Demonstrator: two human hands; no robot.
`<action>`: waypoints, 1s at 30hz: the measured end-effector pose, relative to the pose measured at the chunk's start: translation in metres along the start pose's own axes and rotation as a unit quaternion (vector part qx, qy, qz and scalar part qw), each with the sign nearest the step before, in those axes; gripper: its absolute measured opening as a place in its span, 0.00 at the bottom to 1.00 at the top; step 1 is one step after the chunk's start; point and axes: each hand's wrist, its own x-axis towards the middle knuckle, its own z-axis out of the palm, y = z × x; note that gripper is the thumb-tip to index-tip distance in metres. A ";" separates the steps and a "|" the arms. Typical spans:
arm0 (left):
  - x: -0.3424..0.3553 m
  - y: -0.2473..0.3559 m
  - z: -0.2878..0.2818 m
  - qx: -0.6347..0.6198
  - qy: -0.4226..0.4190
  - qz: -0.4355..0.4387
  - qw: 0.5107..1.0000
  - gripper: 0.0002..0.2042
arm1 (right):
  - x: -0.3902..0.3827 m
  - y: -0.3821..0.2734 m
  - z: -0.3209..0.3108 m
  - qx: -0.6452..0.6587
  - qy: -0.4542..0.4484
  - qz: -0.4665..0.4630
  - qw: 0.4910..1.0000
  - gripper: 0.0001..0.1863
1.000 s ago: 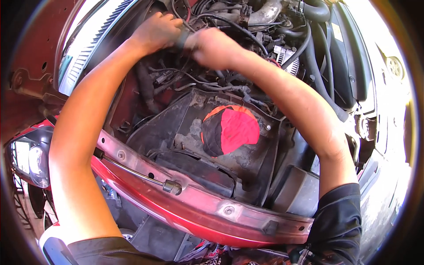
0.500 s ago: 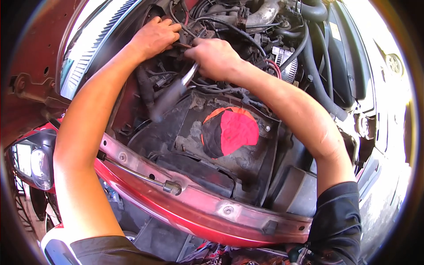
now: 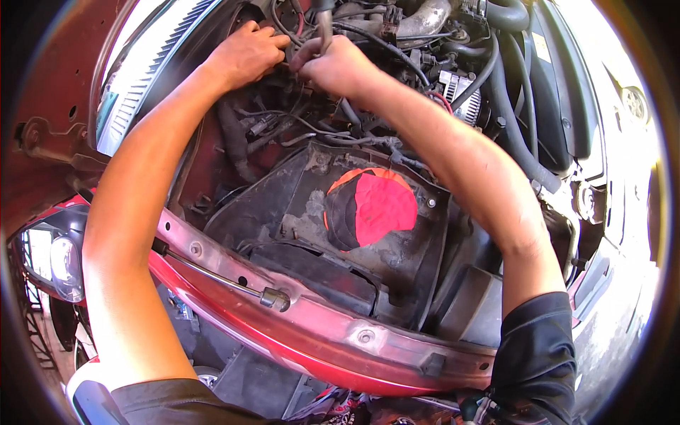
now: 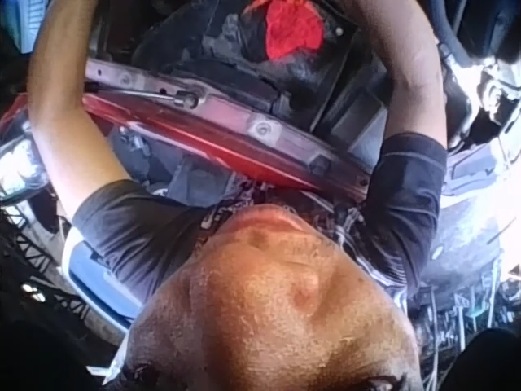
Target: Repair and adjust components within the engine bay of a vehicle.
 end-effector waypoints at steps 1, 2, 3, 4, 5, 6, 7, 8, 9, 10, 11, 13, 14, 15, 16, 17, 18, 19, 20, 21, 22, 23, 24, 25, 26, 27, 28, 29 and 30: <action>0.000 0.000 0.001 0.007 0.006 0.002 1.000 0.05 | -0.001 0.001 -0.001 -0.099 -0.019 -0.093 0.991 0.17; 0.000 -0.001 0.002 0.023 0.015 -0.005 1.000 0.05 | 0.000 -0.001 -0.004 -0.203 -0.017 -0.166 0.965 0.16; 0.001 -0.001 0.004 0.015 0.021 -0.004 1.000 0.05 | -0.003 0.000 -0.003 -0.350 -0.045 -0.237 0.905 0.15; 0.001 -0.001 0.005 0.012 0.024 -0.009 1.000 0.05 | -0.009 0.001 -0.003 -0.483 -0.060 -0.280 0.828 0.14; 0.001 -0.002 0.007 0.009 0.030 -0.009 0.999 0.06 | -0.010 0.000 -0.002 -0.575 -0.049 -0.327 0.748 0.14; 0.002 -0.003 0.008 0.012 0.033 -0.010 0.999 0.06 | -0.012 0.000 -0.001 -0.535 -0.029 -0.275 0.799 0.14; 0.002 -0.002 0.010 0.011 0.041 -0.010 0.999 0.06 | -0.012 -0.002 -0.004 -0.476 -0.011 -0.251 0.843 0.14; 0.001 -0.002 0.012 0.007 0.054 -0.009 0.998 0.06 | -0.015 -0.001 -0.006 -0.424 0.000 -0.215 0.880 0.15; 0.002 -0.002 0.014 0.020 0.061 -0.013 0.998 0.06 | -0.008 -0.006 -0.005 -0.276 0.023 -0.130 0.952 0.16; 0.001 -0.002 0.015 0.029 0.067 -0.011 0.997 0.06 | -0.004 -0.009 -0.005 -0.098 0.033 -0.076 0.992 0.17; 0.001 -0.003 0.015 0.034 0.064 -0.007 0.997 0.06 | -0.004 -0.011 -0.008 -0.061 0.005 -0.040 0.997 0.17; 0.001 -0.004 0.014 0.020 0.107 0.010 0.994 0.06 | -0.004 -0.014 -0.008 -0.237 0.018 -0.159 0.958 0.16; 0.000 -0.005 0.013 0.005 0.101 0.007 0.995 0.07 | -0.005 -0.013 -0.006 -0.421 -0.021 -0.182 0.888 0.12; 0.001 -0.007 0.011 -0.021 0.004 -0.015 1.000 0.08 | -0.013 -0.010 -0.002 -0.479 -0.024 -0.249 0.842 0.11; 0.001 -0.008 0.008 -0.044 -0.004 -0.014 0.999 0.09 | -0.018 -0.006 0.001 -0.533 -0.028 -0.319 0.783 0.09; 0.001 -0.011 0.004 -0.066 0.001 -0.005 0.998 0.11 | -0.020 -0.003 0.002 -0.547 -0.036 -0.328 0.769 0.09; 0.001 -0.013 -0.001 -0.086 0.004 0.004 0.996 0.12 | -0.023 0.001 0.003 -0.534 -0.033 -0.294 0.792 0.10; 0.001 -0.015 -0.005 -0.120 -0.016 -0.006 0.993 0.14 | -0.019 0.003 0.001 -0.451 -0.015 -0.227 0.863 0.11; 0.000 -0.016 -0.009 -0.106 0.003 -0.002 0.994 0.14 | -0.017 0.007 -0.002 -0.354 0.005 -0.182 0.917 0.13; -0.001 -0.018 -0.014 -0.093 0.015 0.002 0.996 0.13 | -0.005 0.006 -0.006 -0.262 -0.006 -0.187 0.947 0.16; -0.001 -0.019 -0.017 -0.086 0.013 0.004 0.996 0.13 | 0.005 0.006 -0.007 -0.026 -0.017 -0.048 0.998 0.13; -0.002 -0.021 -0.021 -0.095 0.009 -0.018 0.995 0.14 | 0.012 0.009 -0.010 0.052 -0.030 0.003 0.998 0.11; -0.003 -0.023 -0.024 -0.101 0.008 -0.030 0.994 0.14 | 0.020 0.010 -0.012 0.120 -0.020 0.072 0.990 0.09; -0.005 -0.025 -0.026 -0.108 0.020 -0.038 0.993 0.15 | 0.021 0.014 -0.011 0.092 -0.023 0.043 0.995 0.08; -0.006 -0.026 -0.028 -0.116 0.031 -0.047 0.992 0.15 | 0.022 0.016 -0.007 0.014 -0.008 -0.002 1.000 0.09; -0.007 -0.028 -0.028 -0.113 0.032 -0.031 0.993 0.16 | 0.021 0.018 -0.006 -0.059 0.025 -0.081 0.995 0.11; -0.009 -0.030 -0.029 -0.109 0.019 -0.033 0.993 0.16 | 0.016 0.020 -0.003 -0.136 0.055 -0.131 0.980 0.12; -0.009 -0.032 -0.029 -0.112 0.006 -0.027 0.993 0.15 | 0.014 0.019 -0.002 -0.134 0.061 -0.121 0.982 0.11; -0.009 -0.034 -0.028 -0.108 0.003 -0.019 0.994 0.15 | 0.010 0.018 -0.001 -0.132 0.068 -0.111 0.983 0.11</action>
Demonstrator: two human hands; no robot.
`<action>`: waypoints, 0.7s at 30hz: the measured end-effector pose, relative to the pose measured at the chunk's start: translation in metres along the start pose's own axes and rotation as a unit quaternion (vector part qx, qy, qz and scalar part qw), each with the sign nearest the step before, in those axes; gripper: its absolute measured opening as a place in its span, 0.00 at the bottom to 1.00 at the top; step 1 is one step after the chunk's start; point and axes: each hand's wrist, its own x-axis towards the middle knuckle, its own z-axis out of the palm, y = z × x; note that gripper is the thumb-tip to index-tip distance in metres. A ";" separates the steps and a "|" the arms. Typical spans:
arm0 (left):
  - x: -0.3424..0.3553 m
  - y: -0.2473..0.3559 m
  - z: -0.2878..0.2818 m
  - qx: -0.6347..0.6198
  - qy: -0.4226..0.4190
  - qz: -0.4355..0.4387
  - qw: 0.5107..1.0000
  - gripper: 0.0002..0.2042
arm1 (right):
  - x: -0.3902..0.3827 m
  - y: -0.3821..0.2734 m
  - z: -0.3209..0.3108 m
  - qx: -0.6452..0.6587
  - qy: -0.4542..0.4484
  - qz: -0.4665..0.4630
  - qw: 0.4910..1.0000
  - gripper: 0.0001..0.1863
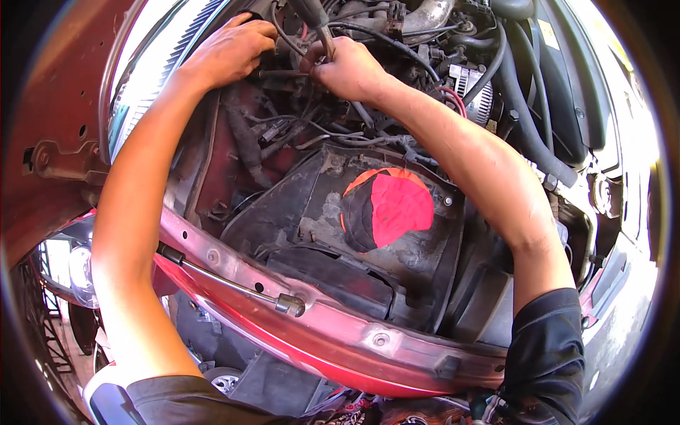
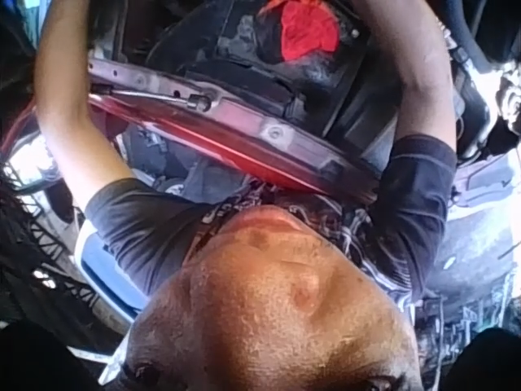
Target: Repair and adjust components within the engine bay of a vehicle.
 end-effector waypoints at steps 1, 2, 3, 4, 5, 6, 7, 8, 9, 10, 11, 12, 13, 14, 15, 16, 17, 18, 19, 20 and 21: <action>0.000 -0.001 0.001 0.005 0.018 0.011 1.000 0.14 | -0.002 -0.003 -0.002 0.005 0.019 -0.006 1.000 0.11; 0.000 -0.001 0.002 0.016 0.043 0.022 0.999 0.13 | -0.003 -0.007 -0.006 0.004 0.000 0.016 1.000 0.11; 0.001 -0.001 0.004 0.024 0.035 0.017 0.999 0.12 | -0.006 -0.011 -0.012 0.009 -0.008 0.025 1.000 0.11; 0.001 0.001 0.006 0.036 0.059 0.030 0.997 0.11 | -0.008 -0.015 -0.019 0.010 -0.016 0.041 0.999 0.11; 0.002 0.004 0.009 0.046 0.053 0.027 0.997 0.10 | -0.012 -0.018 -0.028 0.007 -0.033 0.041 0.999 0.11; 0.003 0.007 0.012 0.057 0.052 0.023 0.997 0.09 | -0.018 -0.022 -0.036 0.004 -0.038 0.039 0.999 0.11; 0.002 0.012 0.017 0.087 0.106 0.045 0.990 0.05 | -0.024 -0.025 -0.047 -0.001 -0.045 0.036 0.998 0.11; 0.002 0.017 0.021 0.108 0.050 0.031 0.992 0.05 | -0.031 -0.027 -0.058 -0.016 -0.051 0.052 0.997 0.10; -0.001 0.022 0.025 0.132 0.000 0.016 0.991 0.05 | -0.041 -0.028 -0.071 -0.012 -0.062 0.026 0.998 0.11; -0.002 0.027 0.030 0.156 -0.030 0.012 0.987 0.06 | -0.051 -0.029 -0.086 -0.025 -0.071 0.025 0.997 0.10; -0.003 0.030 0.034 0.166 -0.018 0.018 0.986 0.04 | -0.062 -0.030 -0.098 -0.053 -0.069 0.029 0.996 0.10; -0.003 0.032 0.038 0.172 0.003 0.033 0.985 0.04 | -0.073 -0.030 -0.110 -0.069 -0.061 0.003 0.996 0.10; -0.003 0.034 0.041 0.194 0.018 0.026 0.981 0.04 | -0.086 -0.030 -0.118 -0.067 -0.055 0.005 0.996 0.09; -0.003 0.034 0.045 0.216 0.031 0.019 0.976 0.05 | -0.098 -0.029 -0.127 -0.054 -0.067 -0.006 0.996 0.09; -0.002 0.035 0.048 0.224 0.015 0.012 0.974 0.06 | -0.109 -0.028 -0.132 -0.055 -0.074 0.010 0.996 0.09; -0.002 0.035 0.051 0.238 0.008 -0.001 0.971 0.08 | -0.121 -0.028 -0.133 -0.058 -0.084 0.023 0.994 0.10; 0.000 0.035 0.054 0.249 -0.017 -0.013 0.968 0.09 | -0.131 -0.026 -0.135 -0.036 -0.109 0.020 0.993 0.09; 0.001 0.035 0.057 0.273 -0.012 0.001 0.962 0.10 | -0.141 -0.024 -0.134 -0.018 -0.137 0.019 0.990 0.09; 0.001 0.036 0.061 0.280 0.003 0.009 0.960 0.10 | -0.151 -0.021 -0.131 -0.008 -0.155 0.025 0.988 0.09; 0.002 0.036 0.064 0.298 0.025 0.023 0.954 0.10 | -0.158 -0.019 -0.127 0.002 -0.168 0.023 0.985 0.08; 0.003 0.036 0.067 0.292 0.017 0.012 0.956 0.10 | -0.165 -0.017 -0.122 0.011 -0.172 0.016 0.985 0.08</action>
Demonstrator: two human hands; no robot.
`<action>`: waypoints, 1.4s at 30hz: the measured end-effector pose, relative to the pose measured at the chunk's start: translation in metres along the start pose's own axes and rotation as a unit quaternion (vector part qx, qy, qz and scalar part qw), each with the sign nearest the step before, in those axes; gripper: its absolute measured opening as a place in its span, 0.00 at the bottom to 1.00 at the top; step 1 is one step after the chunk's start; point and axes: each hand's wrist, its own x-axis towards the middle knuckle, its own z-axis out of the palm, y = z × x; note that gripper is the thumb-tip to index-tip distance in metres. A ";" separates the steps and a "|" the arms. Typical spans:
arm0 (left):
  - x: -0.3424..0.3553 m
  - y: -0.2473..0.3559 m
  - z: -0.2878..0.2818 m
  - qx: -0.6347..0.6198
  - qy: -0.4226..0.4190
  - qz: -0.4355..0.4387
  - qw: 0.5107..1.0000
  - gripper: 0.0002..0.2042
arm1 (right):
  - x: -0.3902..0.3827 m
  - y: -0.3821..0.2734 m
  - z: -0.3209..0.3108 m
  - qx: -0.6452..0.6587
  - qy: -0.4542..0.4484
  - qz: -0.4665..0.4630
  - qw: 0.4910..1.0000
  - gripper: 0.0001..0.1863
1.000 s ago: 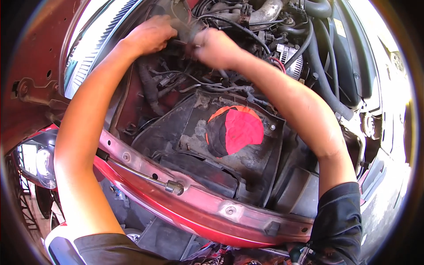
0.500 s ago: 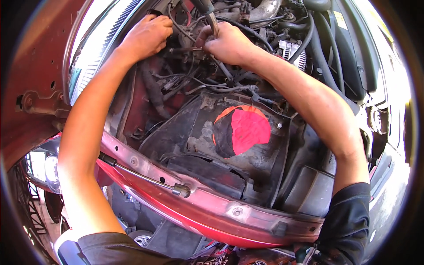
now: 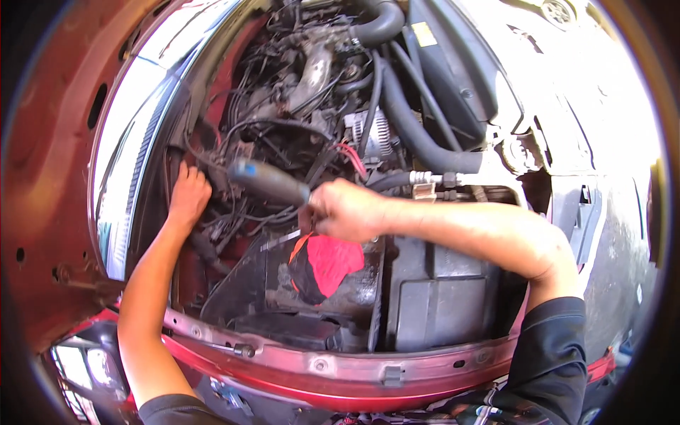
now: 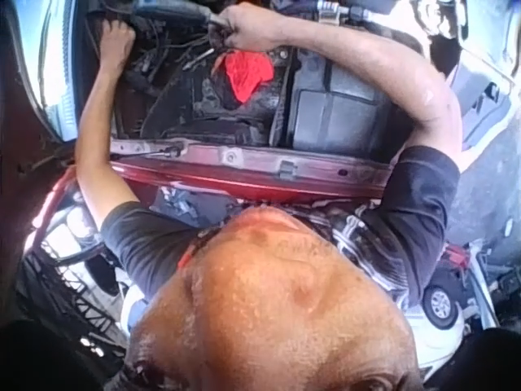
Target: Repair and adjust components within the engine bay of a vehicle.
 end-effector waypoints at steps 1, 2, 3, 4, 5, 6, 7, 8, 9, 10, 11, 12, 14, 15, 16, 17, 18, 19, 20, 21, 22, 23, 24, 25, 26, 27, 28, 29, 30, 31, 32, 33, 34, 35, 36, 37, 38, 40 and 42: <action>0.000 0.002 0.002 0.002 -0.009 -0.002 1.000 0.10 | -0.004 0.003 0.007 0.001 -0.012 0.008 1.000 0.08; 0.000 0.003 0.004 -0.002 -0.033 -0.009 0.999 0.10 | -0.008 0.005 0.013 0.031 -0.012 0.017 0.999 0.09; 0.001 0.003 0.006 0.008 -0.022 -0.008 1.000 0.10 | -0.011 0.006 0.018 0.052 -0.023 0.041 0.998 0.09; 0.001 0.004 0.008 0.014 -0.026 -0.012 0.999 0.10 | -0.013 0.009 0.019 0.068 -0.045 0.052 0.995 0.10; 0.002 0.004 0.009 0.021 -0.028 -0.016 0.999 0.10 | -0.014 0.011 0.022 0.078 -0.044 0.057 0.994 0.10; 0.003 0.004 0.009 0.010 -0.046 -0.025 0.999 0.11 | -0.015 0.013 0.023 0.086 -0.041 0.062 0.993 0.10; 0.003 0.003 0.010 0.020 -0.053 -0.022 0.998 0.11 | -0.016 0.015 0.023 0.094 -0.040 0.068 0.992 0.10; 0.004 0.003 0.010 0.030 -0.064 -0.024 0.997 0.11 | -0.017 0.018 0.023 0.084 -0.049 0.079 0.992 0.11; 0.005 0.003 0.009 0.039 -0.078 -0.025 0.996 0.11 | -0.017 0.020 0.022 0.079 -0.057 0.089 0.991 0.11; 0.005 0.003 0.008 0.035 -0.085 -0.026 0.995 0.11 | -0.017 0.022 0.022 0.075 -0.066 0.100 0.990 0.11; 0.005 0.002 0.007 0.031 -0.093 -0.025 0.995 0.11 | -0.018 0.024 0.022 0.073 -0.071 0.104 0.989 0.12; 0.006 0.002 0.006 0.026 -0.093 -0.026 0.995 0.11 | -0.018 0.026 0.022 0.069 -0.068 0.114 0.989 0.11; 0.006 0.001 0.004 0.012 -0.102 -0.021 0.995 0.11 | -0.017 0.030 0.024 0.065 -0.059 0.119 0.989 0.10; 0.006 0.001 0.004 0.009 -0.095 -0.025 0.995 0.11 | -0.017 0.031 0.024 0.062 -0.057 0.117 0.990 0.10; 0.006 0.001 0.004 0.009 -0.106 -0.022 0.994 0.12 | -0.016 0.031 0.025 0.058 -0.054 0.114 0.990 0.10; 0.006 0.001 0.006 0.010 -0.107 -0.022 0.994 0.12 | -0.016 0.032 0.025 0.047 -0.059 0.121 0.990 0.10; 0.006 0.000 0.008 0.011 -0.102 -0.025 0.994 0.12 | -0.016 0.032 0.025 0.058 -0.064 0.123 0.989 0.11; 0.006 0.000 0.010 0.018 -0.099 -0.025 0.995 0.12 | -0.016 0.032 0.025 0.062 -0.076 0.133 0.986 0.12; 0.006 0.000 0.013 0.024 -0.092 -0.029 0.995 0.12 | -0.016 0.031 0.024 0.064 -0.090 0.146 0.983 0.13; 0.006 0.000 0.015 0.032 -0.085 -0.032 0.995 0.12 | -0.017 0.031 0.023 0.064 -0.089 0.147 0.983 0.14; 0.006 0.000 0.017 0.033 -0.084 -0.035 0.995 0.12 | -0.017 0.030 0.023 0.061 -0.091 0.150 0.983 0.14; 0.007 0.000 0.019 0.034 -0.084 -0.038 0.995 0.12 | -0.017 0.030 0.022 0.060 -0.092 0.154 0.982 0.14; 0.006 0.000 0.020 0.035 -0.083 -0.041 0.995 0.12 | -0.017 0.029 0.022 0.060 -0.095 0.154 0.982 0.14; 0.006 0.000 0.020 0.036 -0.086 -0.041 0.995 0.11 | -0.017 0.029 0.021 0.060 -0.098 0.154 0.981 0.14; 0.006 -0.001 0.019 0.037 -0.088 -0.040 0.995 0.11 | -0.017 0.029 0.022 0.060 -0.104 0.153 0.981 0.14; 0.006 -0.001 0.018 0.030 -0.091 -0.042 0.994 0.11 | -0.017 0.029 0.022 0.058 -0.101 0.155 0.981 0.14; 0.006 -0.002 0.017 0.033 -0.090 -0.039 0.995 0.11 | -0.017 0.029 0.022 0.056 -0.101 0.157 0.981 0.14; 0.006 -0.003 0.015 0.027 -0.091 -0.038 0.995 0.11 | -0.016 0.030 0.023 0.053 -0.105 0.162 0.980 0.14; 0.006 -0.004 0.013 0.019 -0.089 -0.040 0.995 0.11 | -0.016 0.030 0.023 0.053 -0.103 0.158 0.981 0.14; 0.006 -0.004 0.011 0.017 -0.090 -0.036 0.995 0.11 | -0.016 0.031 0.024 0.052 -0.104 0.156 0.981 0.14; 0.006 -0.005 0.010 0.014 -0.087 -0.035 0.996 0.11 | -0.016 0.032 0.024 0.050 -0.105 0.155 0.981 0.14; 0.005 -0.006 0.009 0.011 -0.075 -0.035 0.997 0.11 | -0.015 0.032 0.024 0.049 -0.103 0.153 0.982 0.14; 0.005 -0.006 0.008 0.004 -0.081 -0.032 0.996 0.10 | -0.015 0.033 0.023 0.046 -0.101 0.151 0.982 0.14; 0.005 -0.006 0.008 -0.002 -0.078 -0.032 0.996 0.10 | -0.015 0.033 0.023 0.043 -0.100 0.150 0.983 0.14; 0.005 -0.006 0.008 -0.008 -0.076 -0.030 0.997 0.10 | -0.015 0.033 0.022 0.046 -0.100 0.154 0.982 0.14; 0.004 -0.006 0.009 -0.011 -0.074 -0.028 0.997 0.10 | -0.015 0.032 0.022 0.048 -0.100 0.160 0.981 0.14; 0.004 -0.005 0.009 -0.014 -0.071 -0.027 0.997 0.10 | -0.015 0.032 0.021 0.050 -0.101 0.165 0.980 0.14; 0.004 -0.004 0.011 -0.013 -0.067 -0.025 0.997 0.09 | -0.015 0.031 0.021 0.047 -0.099 0.162 0.981 0.14; 0.004 -0.003 0.012 -0.004 -0.065 -0.024 0.998 0.09 | -0.015 0.031 0.021 0.042 -0.096 0.159 0.982 0.14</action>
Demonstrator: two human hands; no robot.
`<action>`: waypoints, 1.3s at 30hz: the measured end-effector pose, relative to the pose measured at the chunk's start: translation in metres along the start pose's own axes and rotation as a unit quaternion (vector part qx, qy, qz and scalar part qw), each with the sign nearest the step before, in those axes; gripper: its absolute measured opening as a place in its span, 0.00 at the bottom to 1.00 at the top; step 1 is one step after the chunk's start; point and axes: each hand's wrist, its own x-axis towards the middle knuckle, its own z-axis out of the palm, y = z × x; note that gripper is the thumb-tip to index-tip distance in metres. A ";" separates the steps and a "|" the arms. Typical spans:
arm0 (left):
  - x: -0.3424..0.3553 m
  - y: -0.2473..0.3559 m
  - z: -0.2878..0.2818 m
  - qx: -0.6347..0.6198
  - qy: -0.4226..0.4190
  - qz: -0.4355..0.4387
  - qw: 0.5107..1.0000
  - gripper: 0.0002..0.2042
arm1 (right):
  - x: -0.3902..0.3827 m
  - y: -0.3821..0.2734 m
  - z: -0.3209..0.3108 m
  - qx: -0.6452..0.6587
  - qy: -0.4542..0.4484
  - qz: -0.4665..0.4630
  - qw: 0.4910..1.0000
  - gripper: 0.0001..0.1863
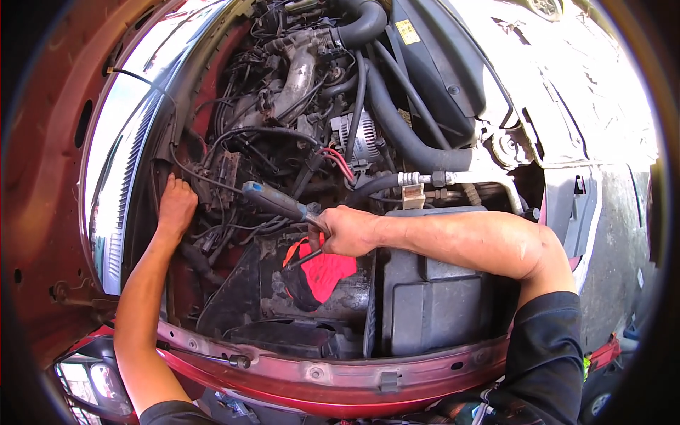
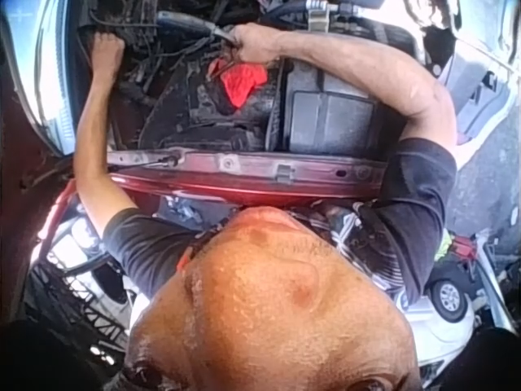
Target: Repair and adjust components within the engine bay of a vehicle.
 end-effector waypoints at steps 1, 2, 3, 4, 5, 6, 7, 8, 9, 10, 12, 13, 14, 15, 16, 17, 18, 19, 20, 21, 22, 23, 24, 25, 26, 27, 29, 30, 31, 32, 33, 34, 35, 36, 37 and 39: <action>0.000 0.000 0.000 0.004 0.000 -0.001 1.000 0.10 | 0.000 0.000 0.000 -0.002 0.002 -0.002 1.000 0.14; 0.000 0.001 0.000 0.008 0.001 -0.001 1.000 0.10 | 0.000 0.000 0.000 -0.005 0.002 -0.001 1.000 0.14; 0.000 0.001 0.000 0.009 0.000 0.000 1.000 0.10 | 0.000 0.000 0.000 0.000 0.005 0.001 1.000 0.14; 0.000 0.001 0.000 0.016 -0.002 0.002 1.000 0.10 | 0.000 0.000 0.000 0.003 0.005 0.006 1.000 0.14; 0.000 0.001 -0.001 0.022 -0.002 0.003 1.000 0.10 | 0.000 0.000 0.000 0.005 0.006 0.010 1.000 0.14; 0.000 0.001 -0.001 0.030 0.002 0.001 1.000 0.11 | 0.000 0.000 0.000 0.005 0.004 0.009 1.000 0.14; 0.001 0.001 -0.001 0.034 -0.009 0.004 0.999 0.11 | 0.000 0.000 0.000 0.004 0.002 0.009 1.000 0.14; 0.001 0.001 -0.001 0.041 -0.013 0.002 0.999 0.11 | 0.000 0.000 0.000 0.003 0.001 0.009 1.000 0.14; 0.001 0.002 0.000 0.050 -0.011 -0.002 0.999 0.12 | 0.000 0.000 0.000 0.004 0.001 0.009 1.000 0.14; 0.002 0.002 0.000 0.055 -0.022 -0.002 0.998 0.12 | 0.000 0.000 0.000 0.005 0.001 0.009 1.000 0.14; 0.003 0.003 0.002 0.069 -0.028 -0.008 0.997 0.13 | 0.000 -0.001 -0.001 0.005 -0.001 0.010 1.000 0.14; 0.003 0.004 0.002 0.072 -0.028 -0.011 0.997 0.12 | 0.000 -0.002 -0.001 0.005 -0.003 0.013 1.000 0.14; 0.003 0.004 0.003 0.077 -0.027 -0.014 0.997 0.12 | 0.000 -0.002 -0.001 0.004 -0.005 0.016 1.000 0.14; 0.003 0.005 0.004 0.081 -0.024 -0.018 0.996 0.12 | 0.000 -0.002 -0.001 0.004 -0.006 0.016 1.000 0.14; 0.003 0.006 0.004 0.083 -0.026 -0.022 0.996 0.12 | 0.000 -0.002 -0.001 0.001 -0.006 0.016 1.000 0.14; 0.003 0.007 0.004 0.085 -0.028 -0.025 0.996 0.13 | 0.000 -0.002 -0.001 -0.003 -0.007 0.017 1.000 0.14; 0.003 0.008 0.004 0.083 -0.038 -0.029 0.995 0.13 | 0.000 -0.002 -0.001 0.004 -0.004 0.018 1.000 0.14; 0.003 0.009 0.004 0.093 -0.050 -0.029 0.994 0.14 | 0.000 -0.001 -0.001 0.008 -0.002 0.019 1.000 0.14; 0.003 0.011 0.004 0.099 -0.068 -0.029 0.992 0.15 | 0.000 -0.001 -0.001 0.010 -0.002 0.021 1.000 0.14; 0.003 0.012 0.004 0.103 -0.082 -0.033 0.991 0.16 | 0.000 -0.001 -0.001 0.010 -0.001 0.017 1.000 0.14; 0.003 0.013 0.004 0.110 -0.095 -0.033 0.989 0.16 | 0.000 0.000 0.000 0.010 -0.002 0.014 1.000 0.14; 0.003 0.014 0.003 0.115 -0.104 -0.036 0.987 0.16 | 0.000 0.000 0.000 0.010 -0.001 0.014 1.000 0.14; 0.004 0.015 0.003 0.122 -0.112 -0.037 0.986 0.16 | 0.000 0.001 -0.001 0.004 -0.002 0.019 1.000 0.14; 0.004 0.016 0.003 0.129 -0.110 -0.036 0.985 0.16 | 0.001 0.001 -0.001 -0.002 -0.003 0.026 1.000 0.14; 0.004 0.017 0.003 0.137 -0.110 -0.035 0.984 0.17 | 0.001 0.001 0.000 -0.009 -0.005 0.032 0.999 0.14; 0.004 0.017 0.003 0.148 -0.116 -0.037 0.981 0.17 | 0.000 0.000 0.000 -0.013 -0.007 0.032 0.999 0.14; 0.004 0.018 0.004 0.153 -0.118 -0.034 0.981 0.17 | 0.000 0.000 0.000 -0.022 -0.008 0.032 0.999 0.14; 0.003 0.018 0.004 0.157 -0.121 -0.033 0.980 0.17 | 0.000 -0.001 0.000 -0.023 -0.009 0.033 0.999 0.14; 0.003 0.019 0.004 0.162 -0.120 -0.028 0.979 0.17 | 0.000 -0.001 0.000 -0.025 -0.011 0.033 0.999 0.14; 0.002 0.019 0.004 0.167 -0.118 -0.023 0.979 0.17 | 0.000 -0.002 0.000 -0.027 -0.012 0.034 0.999 0.14; 0.002 0.019 0.004 0.173 -0.123 -0.020 0.977 0.17 | 0.000 -0.002 0.000 -0.027 -0.015 0.033 0.999 0.14; 0.002 0.019 0.003 0.168 -0.124 -0.019 0.978 0.17 | 0.000 -0.002 -0.001 -0.027 -0.017 0.033 0.999 0.14; 0.002 0.019 0.003 0.165 -0.132 -0.019 0.977 0.17 | 0.000 -0.002 -0.001 -0.029 -0.019 0.034 0.999 0.14; 0.002 0.018 0.003 0.164 -0.141 -0.019 0.976 0.17 | 0.000 -0.002 -0.001 -0.031 -0.021 0.035 0.999 0.14; 0.003 0.018 0.003 0.161 -0.137 -0.018 0.977 0.17 | 0.000 -0.003 -0.002 -0.034 -0.023 0.035 0.999 0.14; 0.003 0.017 0.002 0.159 -0.133 -0.018 0.978 0.17 | 0.000 -0.003 -0.002 -0.036 -0.030 0.037 0.998 0.14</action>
